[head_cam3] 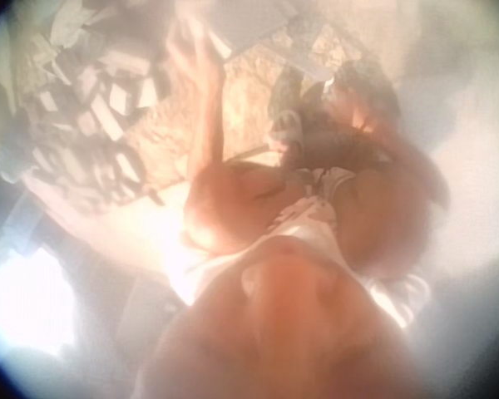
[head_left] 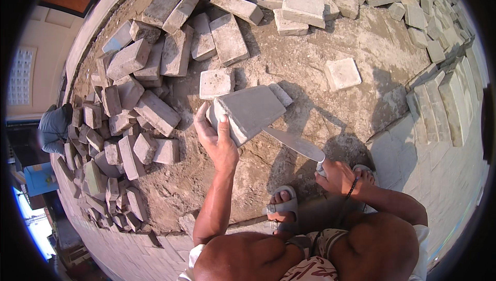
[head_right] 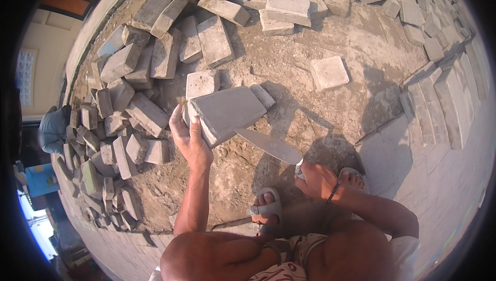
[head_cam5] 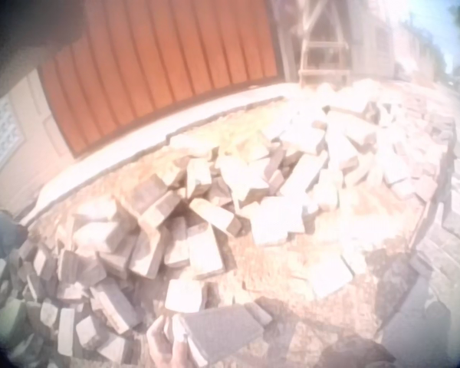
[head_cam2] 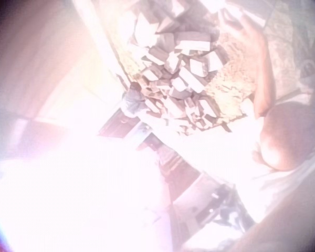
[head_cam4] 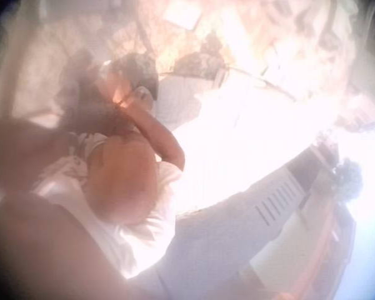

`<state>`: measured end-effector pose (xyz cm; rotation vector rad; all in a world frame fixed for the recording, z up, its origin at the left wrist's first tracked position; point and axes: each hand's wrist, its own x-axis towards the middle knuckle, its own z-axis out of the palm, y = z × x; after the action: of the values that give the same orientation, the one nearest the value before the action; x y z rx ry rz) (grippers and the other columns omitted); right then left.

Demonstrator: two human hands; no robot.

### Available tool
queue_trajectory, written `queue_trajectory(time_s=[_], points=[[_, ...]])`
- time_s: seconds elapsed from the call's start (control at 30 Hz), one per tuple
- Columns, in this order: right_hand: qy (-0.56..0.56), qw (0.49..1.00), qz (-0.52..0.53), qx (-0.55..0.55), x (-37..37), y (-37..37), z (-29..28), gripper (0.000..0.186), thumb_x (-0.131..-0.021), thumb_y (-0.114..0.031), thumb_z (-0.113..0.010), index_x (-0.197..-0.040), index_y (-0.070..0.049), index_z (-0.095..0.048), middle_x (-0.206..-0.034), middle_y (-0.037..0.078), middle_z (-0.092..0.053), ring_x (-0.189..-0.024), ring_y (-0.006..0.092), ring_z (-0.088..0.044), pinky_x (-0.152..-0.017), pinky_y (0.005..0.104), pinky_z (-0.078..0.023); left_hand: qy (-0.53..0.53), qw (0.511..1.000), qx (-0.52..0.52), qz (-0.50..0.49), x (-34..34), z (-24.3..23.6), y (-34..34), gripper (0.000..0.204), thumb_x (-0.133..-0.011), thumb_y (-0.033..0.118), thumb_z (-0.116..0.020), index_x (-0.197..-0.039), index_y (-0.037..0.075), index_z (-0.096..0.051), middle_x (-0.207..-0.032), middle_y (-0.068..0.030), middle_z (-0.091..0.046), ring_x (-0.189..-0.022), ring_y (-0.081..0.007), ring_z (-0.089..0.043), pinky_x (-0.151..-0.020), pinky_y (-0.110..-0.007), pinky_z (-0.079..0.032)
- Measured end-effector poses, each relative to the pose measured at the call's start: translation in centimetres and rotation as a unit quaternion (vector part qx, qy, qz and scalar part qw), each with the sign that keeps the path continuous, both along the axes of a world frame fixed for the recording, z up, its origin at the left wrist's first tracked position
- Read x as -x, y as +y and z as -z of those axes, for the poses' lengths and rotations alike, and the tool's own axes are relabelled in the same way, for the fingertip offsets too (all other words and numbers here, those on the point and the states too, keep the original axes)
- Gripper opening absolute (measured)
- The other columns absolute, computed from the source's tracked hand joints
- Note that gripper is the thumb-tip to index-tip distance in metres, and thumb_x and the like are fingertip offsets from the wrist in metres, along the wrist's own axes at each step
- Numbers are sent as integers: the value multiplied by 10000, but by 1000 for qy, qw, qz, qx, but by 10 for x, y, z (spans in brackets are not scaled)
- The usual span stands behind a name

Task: The person repeatedly picks up rectangular bricks from a pile, uses a trowel to scrape and wipe their surfaces, and places them in a neat row. The process is repetitive and focuses on cleaning each brick individually.

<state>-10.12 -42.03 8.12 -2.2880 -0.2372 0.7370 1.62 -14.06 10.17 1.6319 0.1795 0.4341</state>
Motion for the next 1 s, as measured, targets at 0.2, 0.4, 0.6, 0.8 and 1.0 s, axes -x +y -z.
queue_trajectory(time_s=[0.2, 0.4, 0.6, 0.8, 1.0], points=[[-7, 1000, 4, 30, 2, -5, 8, 295, -841, -234, -606, -934, 45, -587, -788, 260, -652, -773, 446, -649, -728, 508, -517, 5, 1000, 10, -3, 1, 1, -2, 467, -972, 119, -581, -1367, -40, -389, -1310, -154, -470, -1207, -214, -468, -1057, -355, -356], [-28, 997, 48, 61, -2, -32, 32, 336, -847, -260, -599, -983, 43, -553, -766, 260, -641, -792, 463, -634, -735, 513, -505, 8, 1000, -2, -8, 3, -1, -2, 442, -972, 106, -574, -1356, -33, -402, -1282, -149, -476, -1189, -212, -475, -1043, -352, -368], [-24, 999, 32, 13, 6, -6, 5, 317, -856, -276, -594, -887, 36, -546, -744, 271, -625, -762, 475, -622, -693, 535, -487, 3, 1000, 7, -10, 0, 2, -9, 426, -969, 81, -566, -1349, -27, -408, -1280, -147, -471, -1186, -208, -476, -1037, -345, -373], [-26, 999, 36, 19, -5, -21, 8, 311, -858, -249, -590, -956, 41, -538, -761, 256, -640, -764, 472, -624, -693, 529, -491, 13, 999, -17, -25, 2, 1, -7, 406, -967, 77, -568, -1329, -26, -416, -1252, -135, -497, -1152, -192, -502, -1017, -332, -401], [-12, 1000, 15, 10, 2, -8, 4, 325, -830, -254, -608, -908, 58, -565, -765, 270, -641, -745, 467, -634, -698, 516, -510, 9, 999, -16, -26, 0, -1, -15, 407, -969, 93, -573, -1325, -33, -421, -1242, -139, -494, -1152, -198, -497, -1012, -335, -397]])
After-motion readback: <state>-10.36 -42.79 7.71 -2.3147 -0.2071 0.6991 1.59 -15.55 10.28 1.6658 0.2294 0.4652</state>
